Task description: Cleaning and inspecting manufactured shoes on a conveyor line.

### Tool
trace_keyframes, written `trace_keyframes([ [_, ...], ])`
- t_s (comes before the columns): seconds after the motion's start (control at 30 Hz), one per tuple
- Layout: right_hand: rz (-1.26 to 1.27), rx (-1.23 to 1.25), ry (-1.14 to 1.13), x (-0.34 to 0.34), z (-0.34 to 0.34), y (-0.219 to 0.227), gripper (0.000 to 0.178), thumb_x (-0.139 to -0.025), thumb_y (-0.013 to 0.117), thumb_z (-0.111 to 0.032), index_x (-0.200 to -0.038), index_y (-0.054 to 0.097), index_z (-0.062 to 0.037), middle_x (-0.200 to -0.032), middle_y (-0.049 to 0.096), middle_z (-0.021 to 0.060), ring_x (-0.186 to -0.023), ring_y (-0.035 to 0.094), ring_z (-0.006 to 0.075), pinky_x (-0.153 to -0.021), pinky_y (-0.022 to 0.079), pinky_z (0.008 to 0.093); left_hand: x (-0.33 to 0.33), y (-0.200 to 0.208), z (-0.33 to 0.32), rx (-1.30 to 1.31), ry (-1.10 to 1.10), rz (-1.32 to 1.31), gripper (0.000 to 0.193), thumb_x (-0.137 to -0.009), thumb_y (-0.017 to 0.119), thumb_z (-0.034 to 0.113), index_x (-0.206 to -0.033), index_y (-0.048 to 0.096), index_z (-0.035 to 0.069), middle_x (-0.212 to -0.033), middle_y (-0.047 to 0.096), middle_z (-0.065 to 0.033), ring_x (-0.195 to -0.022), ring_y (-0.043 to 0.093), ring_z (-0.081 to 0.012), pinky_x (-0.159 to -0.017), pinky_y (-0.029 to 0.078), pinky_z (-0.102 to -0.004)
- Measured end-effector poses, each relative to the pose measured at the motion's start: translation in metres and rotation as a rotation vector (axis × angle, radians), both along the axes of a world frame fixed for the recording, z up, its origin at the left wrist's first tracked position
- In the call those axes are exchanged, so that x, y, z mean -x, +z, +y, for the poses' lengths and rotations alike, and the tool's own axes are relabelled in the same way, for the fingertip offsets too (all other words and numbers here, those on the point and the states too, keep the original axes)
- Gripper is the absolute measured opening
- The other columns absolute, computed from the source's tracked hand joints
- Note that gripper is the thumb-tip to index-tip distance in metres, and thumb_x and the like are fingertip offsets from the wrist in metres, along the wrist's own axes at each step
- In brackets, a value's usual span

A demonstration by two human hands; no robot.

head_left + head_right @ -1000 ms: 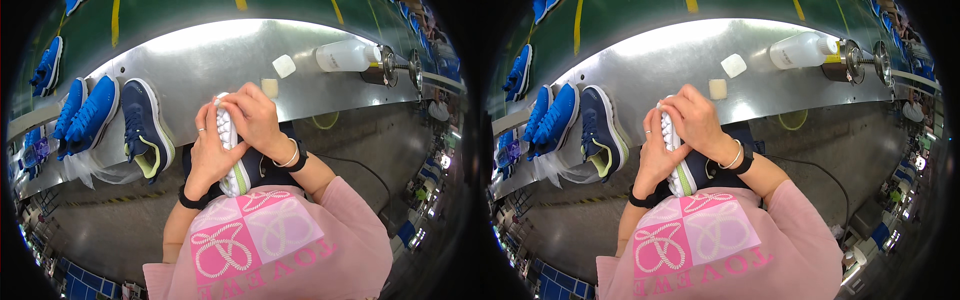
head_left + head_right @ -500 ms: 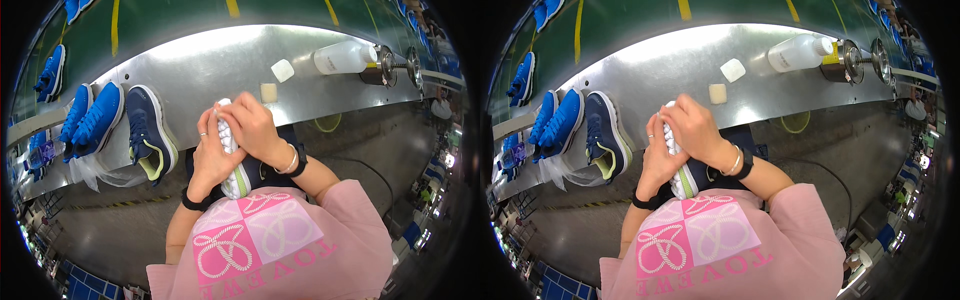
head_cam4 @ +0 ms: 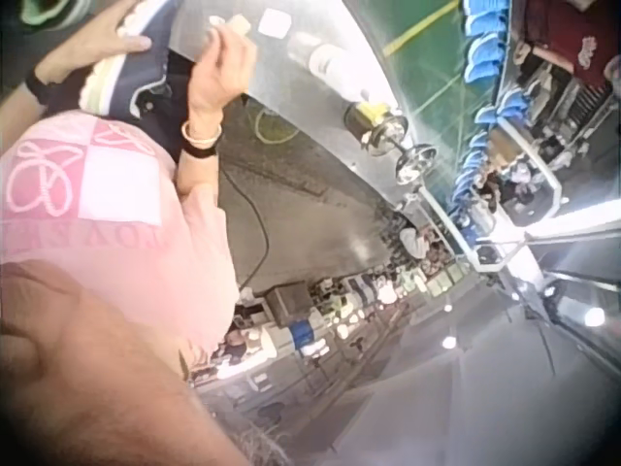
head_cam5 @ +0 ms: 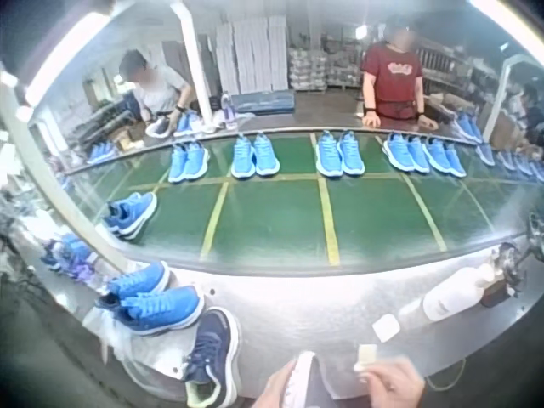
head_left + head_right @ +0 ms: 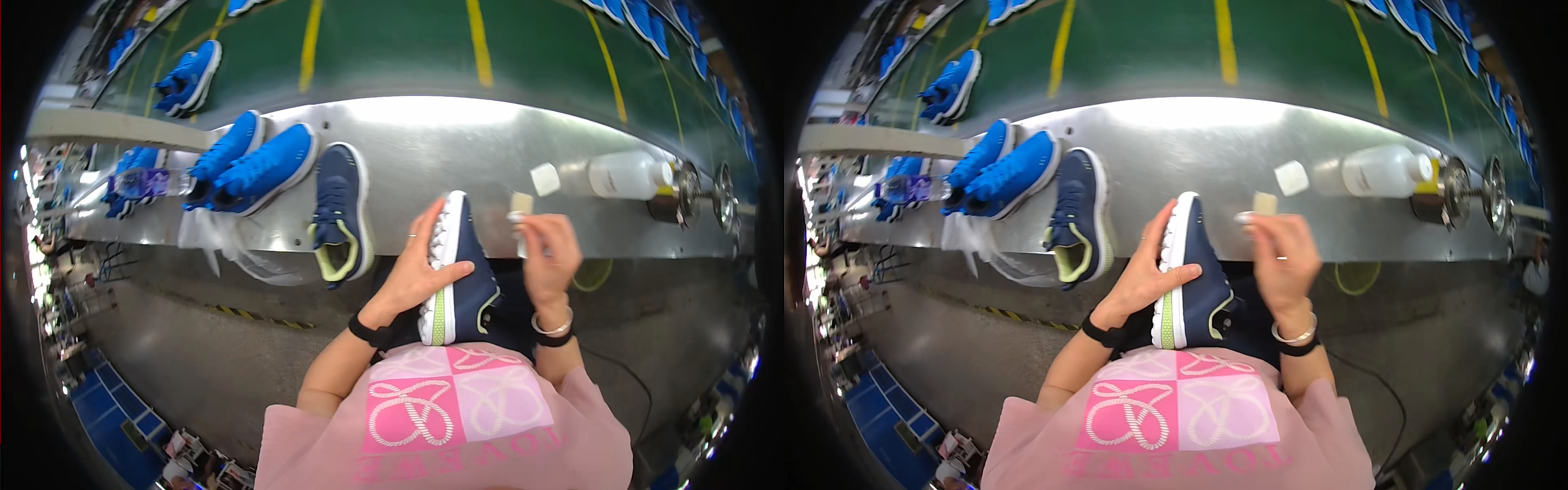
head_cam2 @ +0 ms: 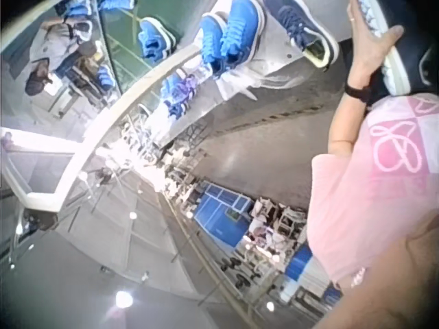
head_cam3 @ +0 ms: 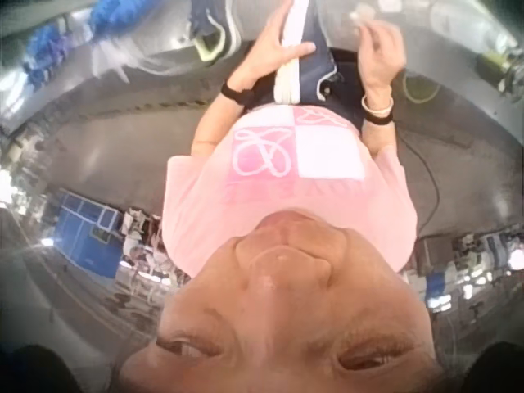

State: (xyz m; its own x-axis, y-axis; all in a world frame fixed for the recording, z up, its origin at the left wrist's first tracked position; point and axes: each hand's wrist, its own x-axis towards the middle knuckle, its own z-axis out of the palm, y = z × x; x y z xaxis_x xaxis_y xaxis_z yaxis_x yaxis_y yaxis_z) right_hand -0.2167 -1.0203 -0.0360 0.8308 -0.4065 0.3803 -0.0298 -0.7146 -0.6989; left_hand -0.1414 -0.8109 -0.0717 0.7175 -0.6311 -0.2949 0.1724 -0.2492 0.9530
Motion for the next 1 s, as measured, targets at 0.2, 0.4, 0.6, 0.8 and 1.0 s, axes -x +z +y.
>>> trace_keyframes([
  [0.2,0.026,0.029,-0.218,0.009,-0.061,-0.011,0.018,-0.087,0.069,0.002,-0.104,0.071,-0.0024,-0.102,0.066,0.0085,-0.089,0.063,0.0213,-0.077,0.051,0.0302,-0.037,-0.013,-0.006,0.42,0.291,0.351,0.073,-0.097,0.066,0.024,-0.155,0.025,0.005,-0.143,0.048,-0.0136,-0.127,0.053,-0.023,-0.104,0.046,-0.0348],
  [0.4,0.137,0.201,-0.189,0.012,-0.058,-0.016,0.032,-0.087,0.07,-0.006,-0.118,0.066,-0.0032,-0.121,0.059,0.0141,-0.113,0.058,0.0306,-0.096,0.045,0.0408,-0.029,0.003,0.006,-0.024,0.312,-0.434,0.047,-0.093,0.067,0.016,-0.137,0.055,0.004,-0.127,0.063,-0.0153,-0.119,0.059,-0.0278,-0.101,0.045,-0.0387],
  [0.6,0.15,-0.04,0.174,0.009,0.025,-0.005,0.05,-0.079,0.078,-0.021,-0.123,0.062,-0.0049,-0.135,0.052,0.0168,-0.126,0.045,0.0355,-0.11,0.034,0.0432,-0.003,0.053,0.043,-0.146,0.49,-0.869,0.027,-0.084,0.067,-0.004,-0.109,0.07,0.001,-0.106,0.069,-0.015,-0.1,0.064,-0.0316,-0.09,0.049,-0.0372],
  [0.8,-0.044,-0.69,0.226,0.012,0.031,-0.006,0.033,-0.09,0.059,0.004,-0.123,0.059,0.0038,-0.122,0.06,0.014,-0.108,0.063,0.0241,-0.1,0.048,0.0376,0.011,0.056,0.09,-0.2,0.633,-0.969,0.027,-0.081,0.066,-0.008,-0.106,0.069,0.001,-0.102,0.069,-0.0134,-0.099,0.063,-0.0304,-0.089,0.049,-0.0377],
  [1.0,0.087,-0.736,0.252,0.006,0.029,-0.024,0.045,-0.095,0.058,-0.005,-0.139,0.048,0.0007,-0.129,0.058,0.0132,-0.107,0.058,0.0192,-0.097,0.047,0.0336,0.001,0.042,0.115,-0.3,0.771,-0.684,0.032,-0.083,0.067,-0.002,-0.115,0.067,0.003,-0.106,0.067,-0.0111,-0.102,0.062,-0.025,-0.085,0.049,-0.0357],
])
